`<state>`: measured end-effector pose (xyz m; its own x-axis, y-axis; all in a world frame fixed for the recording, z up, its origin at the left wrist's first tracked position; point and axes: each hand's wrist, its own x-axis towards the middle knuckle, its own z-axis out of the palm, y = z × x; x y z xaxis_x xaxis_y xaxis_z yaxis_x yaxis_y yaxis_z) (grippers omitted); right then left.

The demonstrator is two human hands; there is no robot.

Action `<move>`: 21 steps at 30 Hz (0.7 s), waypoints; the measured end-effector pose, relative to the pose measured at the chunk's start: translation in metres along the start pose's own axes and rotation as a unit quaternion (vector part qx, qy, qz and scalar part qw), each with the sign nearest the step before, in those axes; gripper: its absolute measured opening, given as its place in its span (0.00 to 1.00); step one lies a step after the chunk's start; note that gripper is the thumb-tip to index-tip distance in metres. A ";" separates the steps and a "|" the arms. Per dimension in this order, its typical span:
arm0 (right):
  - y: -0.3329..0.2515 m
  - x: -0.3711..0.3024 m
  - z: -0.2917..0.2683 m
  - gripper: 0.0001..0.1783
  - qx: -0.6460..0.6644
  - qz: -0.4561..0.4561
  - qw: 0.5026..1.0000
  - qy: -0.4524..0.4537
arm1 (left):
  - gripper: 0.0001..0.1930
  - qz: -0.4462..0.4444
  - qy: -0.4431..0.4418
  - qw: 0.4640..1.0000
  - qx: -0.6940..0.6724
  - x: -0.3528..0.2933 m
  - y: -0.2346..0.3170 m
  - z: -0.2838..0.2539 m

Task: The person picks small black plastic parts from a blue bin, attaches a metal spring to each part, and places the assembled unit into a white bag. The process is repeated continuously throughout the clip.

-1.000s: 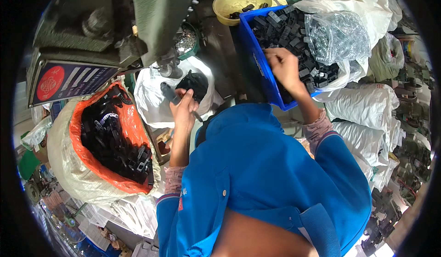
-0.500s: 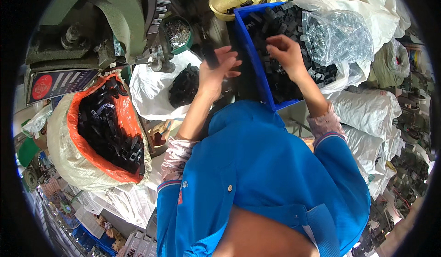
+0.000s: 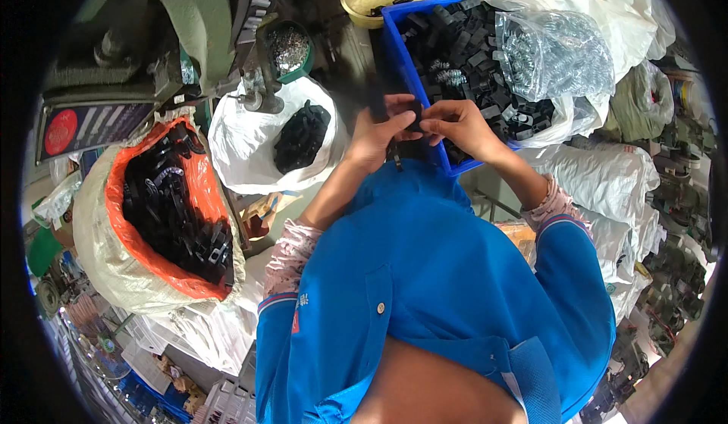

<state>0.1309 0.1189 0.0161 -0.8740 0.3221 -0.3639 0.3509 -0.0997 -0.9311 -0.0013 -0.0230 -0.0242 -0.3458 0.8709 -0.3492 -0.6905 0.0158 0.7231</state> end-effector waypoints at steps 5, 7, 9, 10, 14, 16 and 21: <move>0.019 0.051 -0.054 0.08 -0.448 -0.151 0.849 0.238 | 0.20 0.003 0.062 0.998 -0.001 0.005 -0.002 -0.005; 0.023 0.063 -0.056 0.07 -0.508 -0.049 0.824 0.248 | 0.19 0.014 0.048 0.999 -0.010 0.007 -0.001 -0.006; 0.031 0.067 -0.057 0.07 -0.527 -0.040 0.816 0.233 | 0.18 0.018 0.035 0.999 -0.020 0.009 0.001 -0.008; 0.033 0.065 -0.057 0.06 -0.528 -0.064 0.814 0.232 | 0.17 0.017 0.028 0.999 -0.026 0.010 0.002 -0.008; 0.031 0.053 -0.072 0.06 -0.346 -0.092 0.906 0.225 | 0.15 0.003 0.017 0.999 -0.029 0.015 0.012 -0.004; 0.035 0.047 -0.082 0.02 -0.209 -0.054 0.950 0.225 | 0.15 -0.011 0.009 1.000 0.009 0.022 0.017 0.004; 0.011 0.017 -0.071 0.03 0.073 -0.031 0.980 0.181 | 0.14 0.010 -0.015 0.985 0.169 0.045 0.013 0.036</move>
<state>0.1438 0.1903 0.0016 -0.7065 0.6418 -0.2982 0.2265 -0.1942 -0.9545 -0.0034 0.0336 -0.0089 -0.3348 0.8871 -0.3177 -0.4312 0.1555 0.8888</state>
